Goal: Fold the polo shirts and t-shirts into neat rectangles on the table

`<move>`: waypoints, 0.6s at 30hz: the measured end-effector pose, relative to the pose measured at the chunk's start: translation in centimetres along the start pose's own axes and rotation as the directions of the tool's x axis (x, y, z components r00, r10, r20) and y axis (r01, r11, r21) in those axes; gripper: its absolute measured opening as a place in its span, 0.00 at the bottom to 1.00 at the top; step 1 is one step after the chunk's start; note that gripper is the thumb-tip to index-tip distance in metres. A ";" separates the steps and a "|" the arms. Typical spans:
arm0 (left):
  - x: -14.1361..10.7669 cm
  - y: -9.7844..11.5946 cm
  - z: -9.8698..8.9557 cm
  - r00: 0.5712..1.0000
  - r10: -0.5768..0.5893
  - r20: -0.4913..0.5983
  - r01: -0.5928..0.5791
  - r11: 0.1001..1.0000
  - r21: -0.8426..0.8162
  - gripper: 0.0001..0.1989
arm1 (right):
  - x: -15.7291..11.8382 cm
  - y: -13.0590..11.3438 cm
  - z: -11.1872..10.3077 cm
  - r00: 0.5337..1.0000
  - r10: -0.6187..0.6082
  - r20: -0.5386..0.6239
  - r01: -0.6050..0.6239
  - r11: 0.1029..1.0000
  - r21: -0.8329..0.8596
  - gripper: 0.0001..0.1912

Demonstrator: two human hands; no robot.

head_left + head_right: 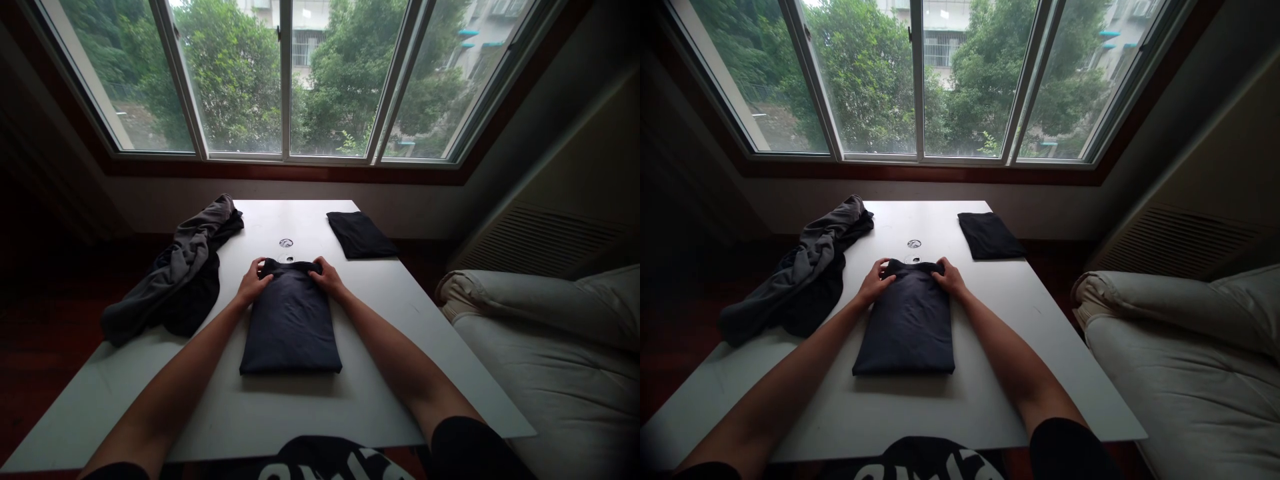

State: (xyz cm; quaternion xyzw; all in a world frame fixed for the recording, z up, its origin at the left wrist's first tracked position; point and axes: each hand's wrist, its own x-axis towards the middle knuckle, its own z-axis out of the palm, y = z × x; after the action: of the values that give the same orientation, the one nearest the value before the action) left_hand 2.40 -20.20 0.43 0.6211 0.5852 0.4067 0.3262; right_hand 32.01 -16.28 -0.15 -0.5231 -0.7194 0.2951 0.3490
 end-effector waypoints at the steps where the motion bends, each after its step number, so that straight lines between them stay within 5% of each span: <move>1: 0.0 0.1 0.0 1.000 -0.014 0.002 0.014 0.997 -0.075 0.37 | 0.0 -0.1 -0.1 1.000 -0.001 0.006 0.001 0.996 0.094 0.16; 7: 0.1 0.5 -0.4 0.990 -0.083 0.111 0.119 0.920 -0.373 0.43 | -0.7 -1.6 -0.6 0.996 -0.033 0.081 -0.010 0.877 0.480 0.16; 10: 0.0 0.4 -0.7 0.976 -0.077 0.204 0.159 0.891 -0.426 0.33 | -1.1 -2.5 -0.8 0.990 -0.042 0.135 -0.035 0.855 0.517 0.15; 18: 0.1 0.4 -1.0 0.991 -0.034 0.131 0.090 0.888 -0.451 0.23 | -1.0 -2.8 -1.6 0.976 -0.122 0.182 0.020 0.878 0.478 0.08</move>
State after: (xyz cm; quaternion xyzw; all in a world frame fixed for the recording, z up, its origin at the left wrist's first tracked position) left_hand 1.73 -20.26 1.27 0.5315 0.4723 0.4840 0.5102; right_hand 32.01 -17.96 2.81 -0.3617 -0.6766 0.5014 0.4000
